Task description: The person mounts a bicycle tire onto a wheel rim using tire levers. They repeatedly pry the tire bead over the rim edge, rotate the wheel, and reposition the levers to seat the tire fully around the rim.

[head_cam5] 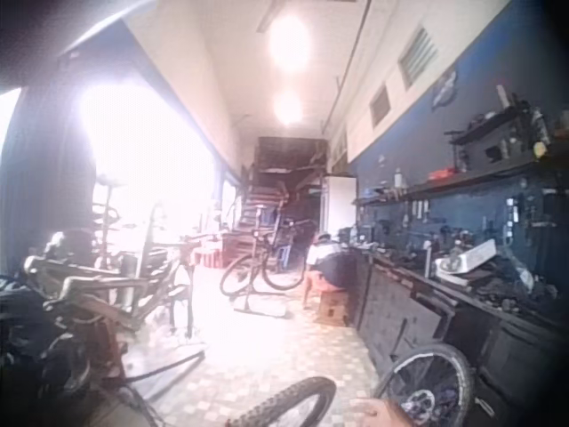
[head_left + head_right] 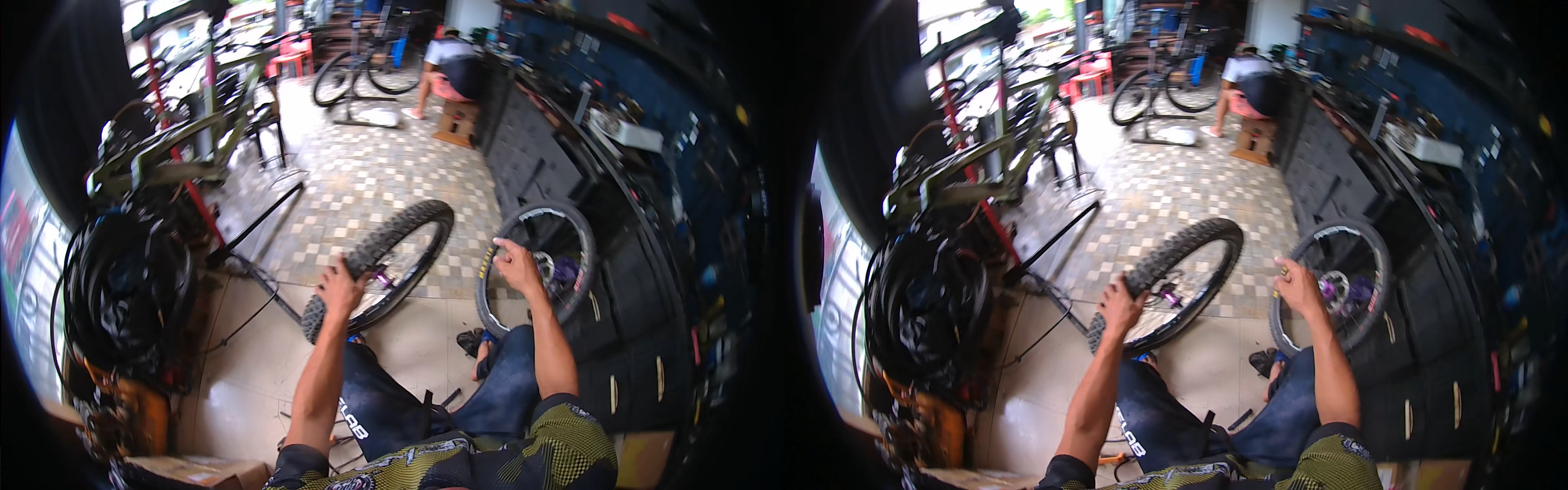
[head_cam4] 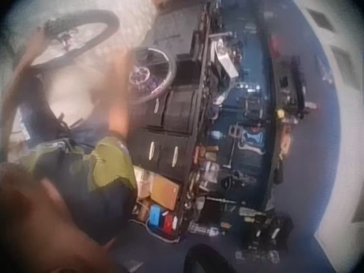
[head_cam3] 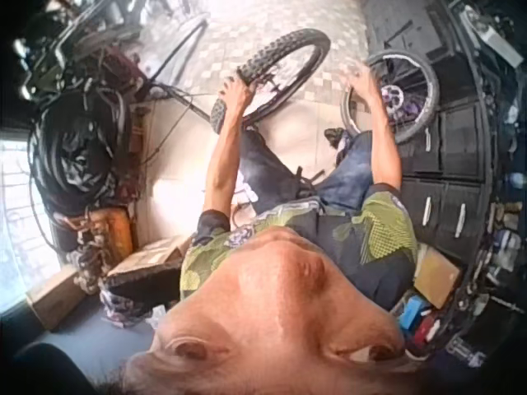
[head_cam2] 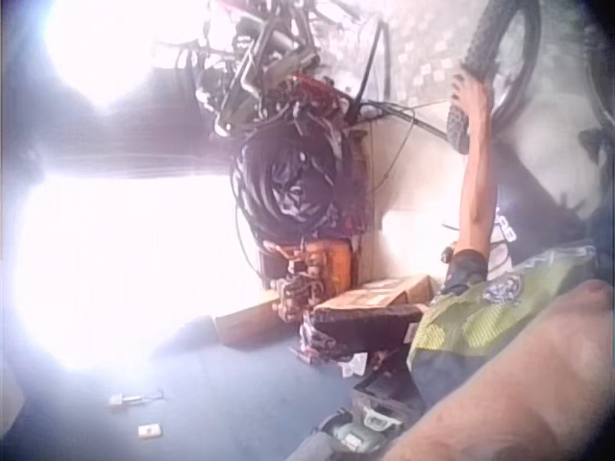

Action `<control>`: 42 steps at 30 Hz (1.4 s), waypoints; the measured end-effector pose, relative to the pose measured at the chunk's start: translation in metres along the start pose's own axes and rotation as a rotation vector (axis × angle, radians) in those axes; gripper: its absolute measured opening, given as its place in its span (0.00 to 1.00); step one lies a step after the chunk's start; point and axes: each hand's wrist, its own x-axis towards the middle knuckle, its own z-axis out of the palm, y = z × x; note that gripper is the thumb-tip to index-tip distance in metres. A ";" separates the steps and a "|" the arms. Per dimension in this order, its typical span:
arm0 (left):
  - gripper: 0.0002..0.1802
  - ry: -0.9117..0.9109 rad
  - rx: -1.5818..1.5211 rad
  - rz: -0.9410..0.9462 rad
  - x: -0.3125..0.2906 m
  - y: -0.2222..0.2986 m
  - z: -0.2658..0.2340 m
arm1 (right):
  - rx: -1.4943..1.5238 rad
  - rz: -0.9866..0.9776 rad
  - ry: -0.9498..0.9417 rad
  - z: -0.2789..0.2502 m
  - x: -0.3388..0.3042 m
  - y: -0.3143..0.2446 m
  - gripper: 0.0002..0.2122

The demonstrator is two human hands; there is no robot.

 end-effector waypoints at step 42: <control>0.54 -0.046 0.278 0.370 0.100 0.116 0.070 | 0.096 0.427 0.600 -0.092 -0.123 0.330 0.39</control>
